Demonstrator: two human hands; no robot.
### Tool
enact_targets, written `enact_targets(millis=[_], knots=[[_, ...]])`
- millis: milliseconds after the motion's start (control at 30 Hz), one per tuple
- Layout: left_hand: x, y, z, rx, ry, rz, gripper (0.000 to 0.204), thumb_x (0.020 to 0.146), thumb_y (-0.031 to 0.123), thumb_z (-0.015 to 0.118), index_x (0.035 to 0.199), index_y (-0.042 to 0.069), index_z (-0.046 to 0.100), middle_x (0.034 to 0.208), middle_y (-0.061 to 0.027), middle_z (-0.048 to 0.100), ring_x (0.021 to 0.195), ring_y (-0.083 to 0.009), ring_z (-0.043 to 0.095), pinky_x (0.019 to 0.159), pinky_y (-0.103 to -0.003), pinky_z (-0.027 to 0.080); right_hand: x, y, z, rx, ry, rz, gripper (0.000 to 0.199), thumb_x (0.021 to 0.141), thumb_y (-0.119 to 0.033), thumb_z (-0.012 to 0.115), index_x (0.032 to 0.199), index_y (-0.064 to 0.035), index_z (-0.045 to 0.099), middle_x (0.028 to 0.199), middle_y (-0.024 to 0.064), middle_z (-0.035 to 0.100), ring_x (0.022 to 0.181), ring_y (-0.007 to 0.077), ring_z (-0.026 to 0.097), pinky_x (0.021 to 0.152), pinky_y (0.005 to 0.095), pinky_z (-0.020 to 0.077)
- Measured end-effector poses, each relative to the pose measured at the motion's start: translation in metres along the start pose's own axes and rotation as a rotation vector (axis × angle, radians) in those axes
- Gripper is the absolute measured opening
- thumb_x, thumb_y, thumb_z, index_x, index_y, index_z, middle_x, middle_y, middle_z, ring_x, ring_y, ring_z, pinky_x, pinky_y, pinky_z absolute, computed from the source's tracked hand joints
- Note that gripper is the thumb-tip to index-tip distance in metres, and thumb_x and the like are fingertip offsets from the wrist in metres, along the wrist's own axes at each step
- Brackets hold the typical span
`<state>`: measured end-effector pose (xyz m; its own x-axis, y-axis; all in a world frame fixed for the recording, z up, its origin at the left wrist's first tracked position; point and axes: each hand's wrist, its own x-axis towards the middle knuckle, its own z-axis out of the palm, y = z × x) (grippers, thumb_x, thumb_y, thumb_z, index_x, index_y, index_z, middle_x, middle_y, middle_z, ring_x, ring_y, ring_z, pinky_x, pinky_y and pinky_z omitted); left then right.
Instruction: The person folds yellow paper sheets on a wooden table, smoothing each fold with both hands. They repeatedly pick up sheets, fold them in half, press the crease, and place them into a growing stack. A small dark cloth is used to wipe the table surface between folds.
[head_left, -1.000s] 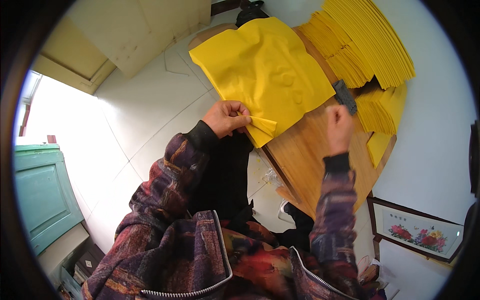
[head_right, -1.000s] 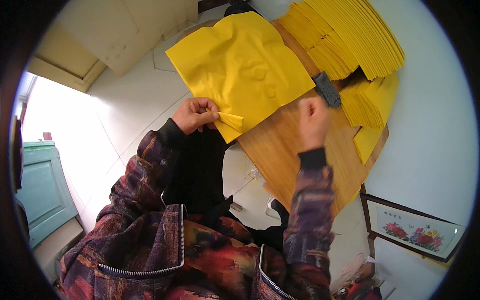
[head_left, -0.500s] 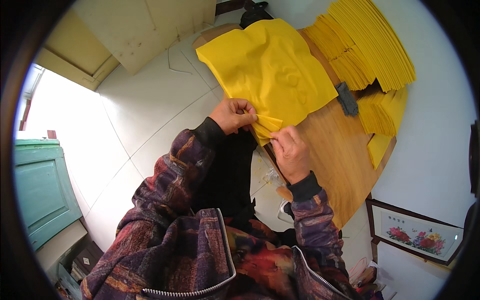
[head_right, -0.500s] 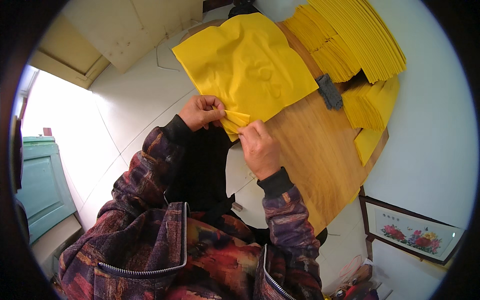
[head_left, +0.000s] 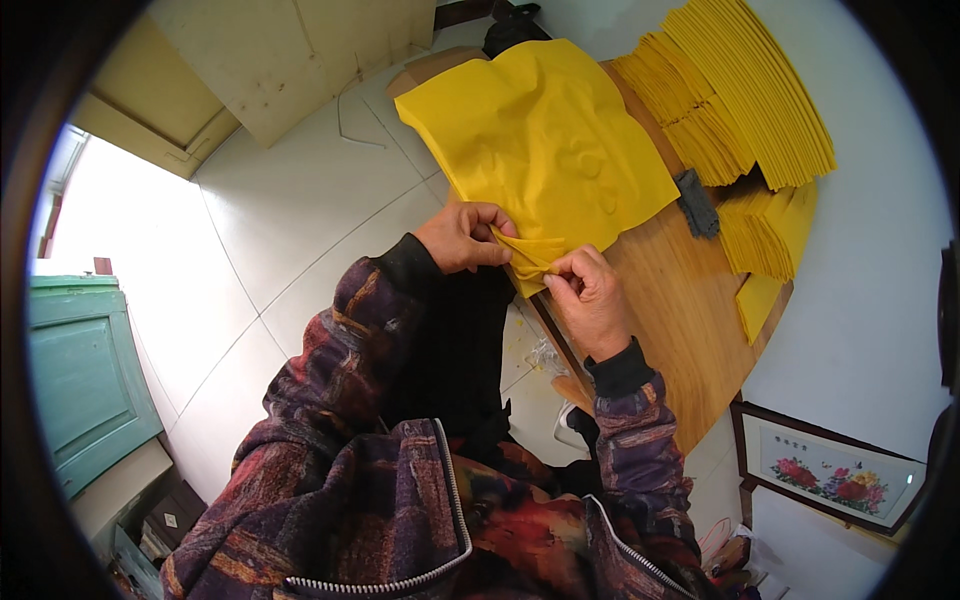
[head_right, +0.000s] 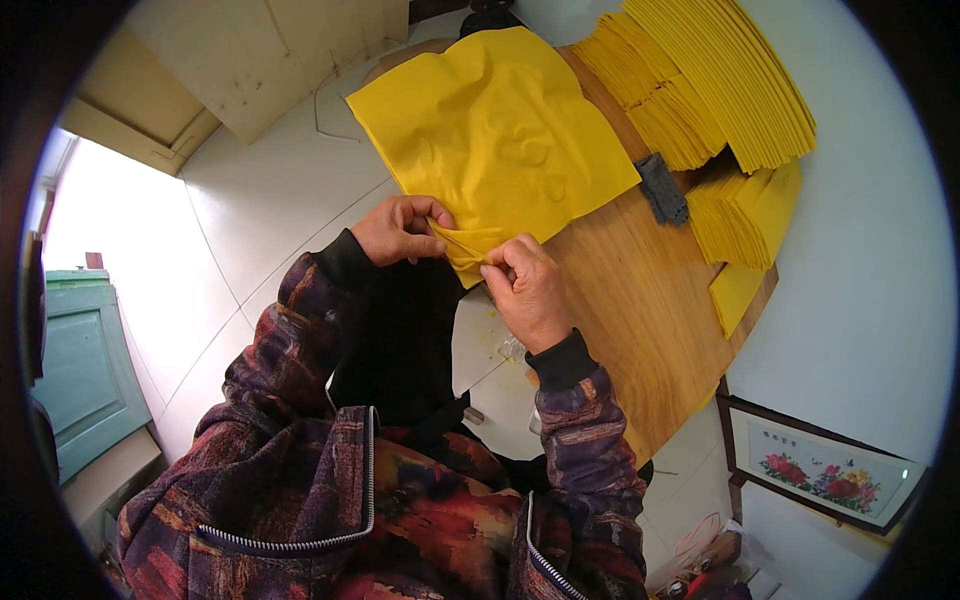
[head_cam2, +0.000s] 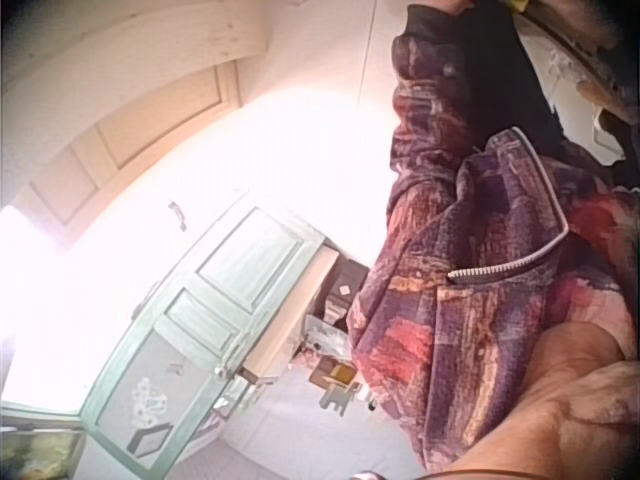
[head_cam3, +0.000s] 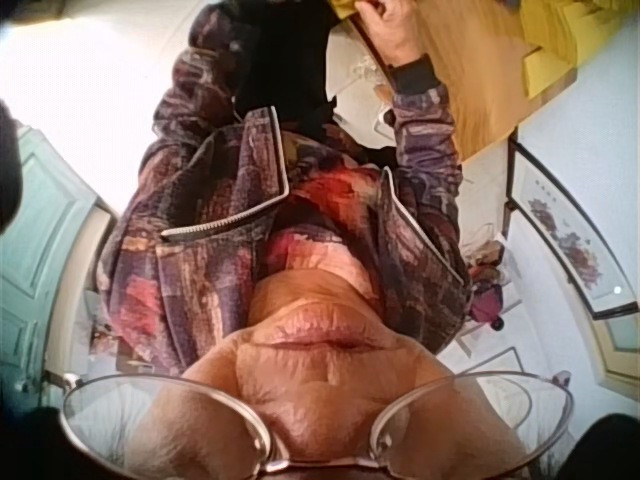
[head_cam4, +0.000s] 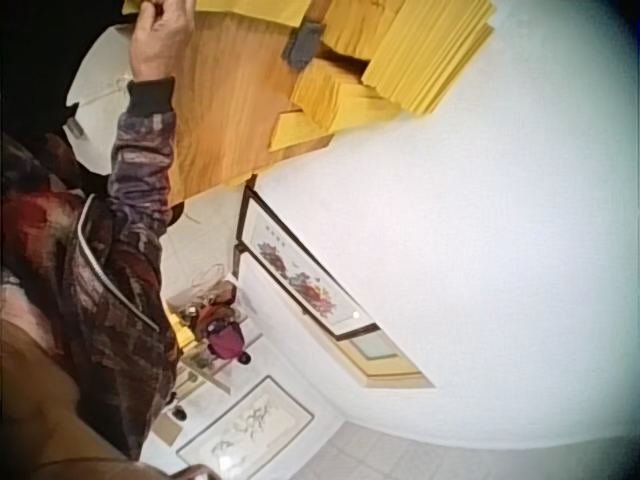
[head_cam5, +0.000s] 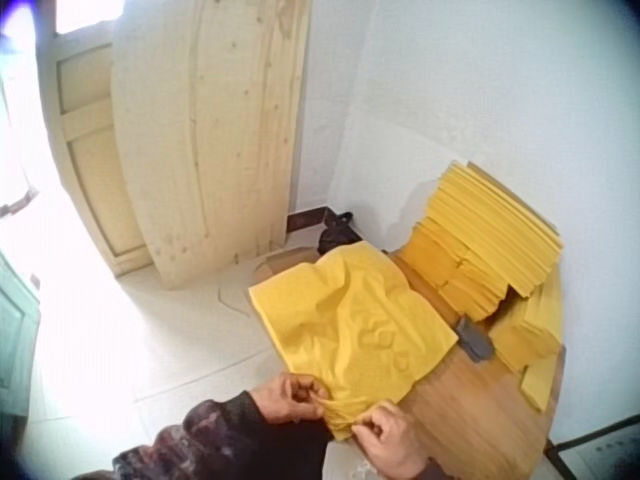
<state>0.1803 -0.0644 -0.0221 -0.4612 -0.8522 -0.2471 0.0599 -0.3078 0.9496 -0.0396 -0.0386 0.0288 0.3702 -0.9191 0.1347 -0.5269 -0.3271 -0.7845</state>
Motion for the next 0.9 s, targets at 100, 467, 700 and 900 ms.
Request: enact_targets(millis=[100, 467, 700, 900], knots=[[0.002, -0.001, 0.006, -0.017, 0.069, -0.015, 0.014, 0.082, 0.018, 0.07, 0.088, 0.009, 0.06, 0.067, 0.0021, 0.063, 0.058, -0.0042, 0.058, 0.045, -0.019, 0.039, -0.001, -0.003, -0.001, -0.065, 0.001, -0.005, 0.018, 0.076, 0.004, 0.067, 0.088, -0.0032, 0.057, 0.08, 0.0057, 0.051, 0.064, 0.0157, 0.051, 0.056, 0.0259, 0.042], [0.0, 0.002, 0.011, 0.018, 0.13, -0.027, 0.015, 0.087, 0.022, 0.066, 0.087, 0.009, 0.06, 0.072, 0.0023, 0.064, 0.061, -0.0045, 0.059, 0.048, -0.018, 0.039, -0.011, -0.006, 0.003, -0.4, 0.134, -0.28, 0.021, 0.072, -0.002, 0.071, 0.089, -0.0096, 0.061, 0.099, 0.0054, 0.053, 0.076, 0.0255, 0.06, 0.062, 0.0359, 0.0502], [0.0, 0.001, 0.009, 0.005, 0.106, -0.023, 0.014, 0.086, 0.022, 0.066, 0.087, 0.009, 0.06, 0.072, 0.002, 0.064, 0.062, -0.0045, 0.059, 0.048, -0.017, 0.039, -0.006, -0.001, 0.002, -0.169, 0.035, -0.13, 0.017, 0.072, 0.008, 0.068, 0.082, -0.0025, 0.058, 0.098, 0.0076, 0.05, 0.072, 0.0178, 0.056, 0.062, 0.0267, 0.0475], [0.001, 0.0, 0.007, -0.023, 0.083, -0.042, 0.015, 0.086, 0.022, 0.067, 0.089, 0.009, 0.061, 0.073, 0.0019, 0.064, 0.062, -0.0046, 0.06, 0.049, -0.017, 0.039, -0.002, -0.004, 0.0, 0.035, -0.02, 0.006, 0.015, 0.075, 0.008, 0.066, 0.079, -0.0015, 0.054, 0.099, 0.0054, 0.046, 0.065, 0.0106, 0.049, 0.058, 0.0226, 0.0431]])
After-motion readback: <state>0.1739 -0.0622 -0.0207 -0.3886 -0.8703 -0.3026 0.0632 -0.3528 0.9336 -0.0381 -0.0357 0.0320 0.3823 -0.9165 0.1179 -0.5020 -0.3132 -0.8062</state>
